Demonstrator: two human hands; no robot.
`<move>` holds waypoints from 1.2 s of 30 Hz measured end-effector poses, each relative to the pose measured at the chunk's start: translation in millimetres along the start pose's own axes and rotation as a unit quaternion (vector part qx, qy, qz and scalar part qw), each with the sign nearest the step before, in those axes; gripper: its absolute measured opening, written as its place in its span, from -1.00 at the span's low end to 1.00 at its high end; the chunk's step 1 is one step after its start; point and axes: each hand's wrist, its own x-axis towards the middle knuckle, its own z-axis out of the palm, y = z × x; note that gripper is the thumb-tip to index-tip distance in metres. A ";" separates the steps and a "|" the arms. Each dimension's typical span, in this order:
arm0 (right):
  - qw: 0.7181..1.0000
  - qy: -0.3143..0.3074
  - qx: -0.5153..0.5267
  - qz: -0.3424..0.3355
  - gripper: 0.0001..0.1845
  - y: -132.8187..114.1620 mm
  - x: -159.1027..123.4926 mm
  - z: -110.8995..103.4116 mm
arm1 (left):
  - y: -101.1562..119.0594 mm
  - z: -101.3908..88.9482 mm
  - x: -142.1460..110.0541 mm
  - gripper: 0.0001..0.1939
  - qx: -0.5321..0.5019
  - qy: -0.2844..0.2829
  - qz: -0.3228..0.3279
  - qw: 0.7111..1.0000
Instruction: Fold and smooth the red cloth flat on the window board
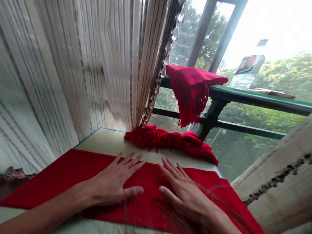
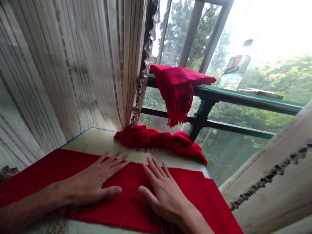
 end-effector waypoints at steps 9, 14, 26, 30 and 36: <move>1.000 -0.028 -0.002 0.012 -0.23 9.0 -0.1 7.9 | 11.0 -8.4 -3.7 -0.12 -0.011 -0.056 -0.033 0.998; 0.999 -0.030 0.004 0.013 -0.20 7.9 0.3 6.5 | 12.7 -13.8 -8.8 -0.09 -0.020 -0.064 -0.026 0.997; 0.999 -0.043 0.021 0.000 -0.19 0.7 -2.7 -7.5 | -8.8 9.6 -8.7 -0.21 -0.020 -0.002 0.013 1.000; 0.999 -0.044 0.020 -0.005 -0.21 1.0 -3.3 -7.7 | -4.8 9.6 -11.3 -0.21 -0.040 -0.019 0.018 0.999; 0.999 -0.028 0.012 -0.022 -0.23 0.6 -1.5 -0.7 | 23.8 -8.3 -15.3 -0.15 -0.042 -0.081 -0.004 0.996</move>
